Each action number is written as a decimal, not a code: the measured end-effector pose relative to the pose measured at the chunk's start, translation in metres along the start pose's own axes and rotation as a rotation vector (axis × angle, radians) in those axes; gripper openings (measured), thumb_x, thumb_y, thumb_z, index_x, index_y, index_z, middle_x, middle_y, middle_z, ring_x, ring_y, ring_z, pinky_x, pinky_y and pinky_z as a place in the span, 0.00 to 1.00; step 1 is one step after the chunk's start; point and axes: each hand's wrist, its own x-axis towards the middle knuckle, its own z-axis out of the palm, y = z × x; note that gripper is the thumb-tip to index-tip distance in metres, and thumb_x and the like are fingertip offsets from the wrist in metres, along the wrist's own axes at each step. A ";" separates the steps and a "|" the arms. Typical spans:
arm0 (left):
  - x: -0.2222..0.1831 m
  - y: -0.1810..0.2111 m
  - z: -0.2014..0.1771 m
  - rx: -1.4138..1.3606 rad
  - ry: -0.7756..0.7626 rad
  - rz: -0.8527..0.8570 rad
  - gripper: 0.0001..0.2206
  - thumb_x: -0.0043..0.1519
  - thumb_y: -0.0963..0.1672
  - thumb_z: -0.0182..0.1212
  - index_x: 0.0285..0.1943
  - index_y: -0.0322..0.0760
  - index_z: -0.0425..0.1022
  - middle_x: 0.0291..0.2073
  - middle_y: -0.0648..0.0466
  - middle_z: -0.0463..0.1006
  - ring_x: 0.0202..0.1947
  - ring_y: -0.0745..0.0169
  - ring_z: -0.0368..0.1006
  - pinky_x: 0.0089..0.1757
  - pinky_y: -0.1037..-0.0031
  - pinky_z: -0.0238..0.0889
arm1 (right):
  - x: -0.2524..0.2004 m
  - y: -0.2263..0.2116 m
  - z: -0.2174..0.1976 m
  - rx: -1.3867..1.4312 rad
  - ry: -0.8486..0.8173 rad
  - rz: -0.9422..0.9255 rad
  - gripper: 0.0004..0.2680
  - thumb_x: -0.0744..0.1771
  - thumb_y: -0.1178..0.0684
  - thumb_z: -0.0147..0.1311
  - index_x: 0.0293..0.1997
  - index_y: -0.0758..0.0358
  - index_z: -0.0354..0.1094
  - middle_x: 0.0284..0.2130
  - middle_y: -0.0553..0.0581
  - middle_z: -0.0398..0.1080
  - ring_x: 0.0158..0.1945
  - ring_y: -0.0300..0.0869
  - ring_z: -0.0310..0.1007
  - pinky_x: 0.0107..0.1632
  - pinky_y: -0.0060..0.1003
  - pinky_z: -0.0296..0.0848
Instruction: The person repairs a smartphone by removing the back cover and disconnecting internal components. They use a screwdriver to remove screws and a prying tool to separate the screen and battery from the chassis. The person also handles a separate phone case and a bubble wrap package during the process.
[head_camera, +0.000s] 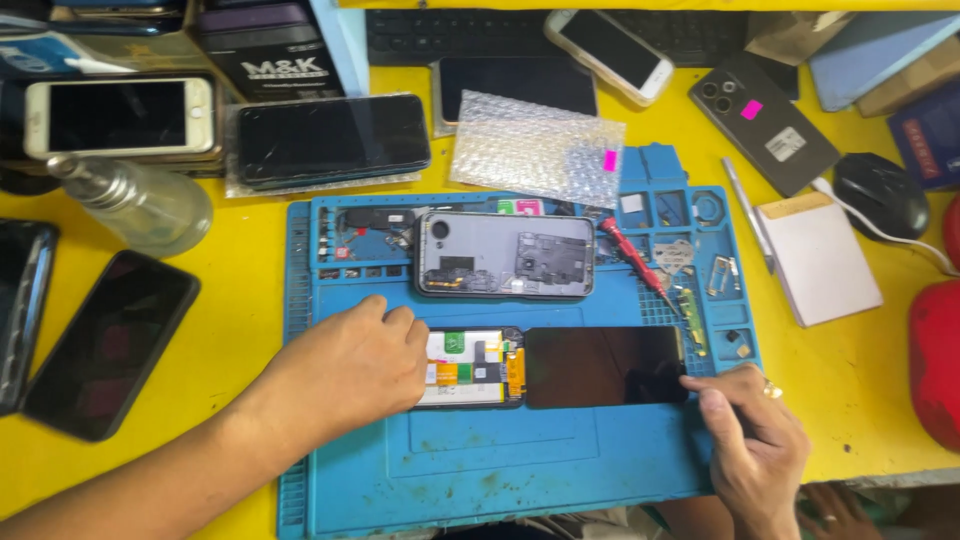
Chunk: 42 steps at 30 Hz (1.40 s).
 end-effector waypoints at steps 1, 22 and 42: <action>-0.001 -0.002 -0.003 -0.001 -0.018 -0.011 0.17 0.51 0.33 0.62 0.22 0.54 0.73 0.21 0.58 0.70 0.23 0.57 0.64 0.25 0.66 0.53 | -0.002 0.002 -0.001 0.017 -0.012 -0.004 0.08 0.70 0.57 0.50 0.38 0.68 0.76 0.32 0.57 0.75 0.35 0.42 0.72 0.46 0.33 0.66; -0.023 0.024 -0.023 -0.138 -0.020 -0.221 0.08 0.58 0.37 0.63 0.32 0.47 0.79 0.26 0.57 0.77 0.32 0.58 0.71 0.29 0.66 0.63 | -0.012 0.014 0.012 0.146 0.136 0.029 0.08 0.73 0.62 0.50 0.44 0.84 0.71 0.36 0.72 0.71 0.37 0.51 0.68 0.49 0.41 0.65; -0.025 0.045 -0.014 0.013 0.166 -0.297 0.11 0.59 0.36 0.55 0.27 0.46 0.73 0.21 0.56 0.70 0.26 0.60 0.66 0.29 0.69 0.58 | -0.009 0.003 0.006 0.057 0.073 0.073 0.09 0.73 0.61 0.50 0.43 0.81 0.73 0.35 0.69 0.73 0.38 0.50 0.70 0.47 0.41 0.68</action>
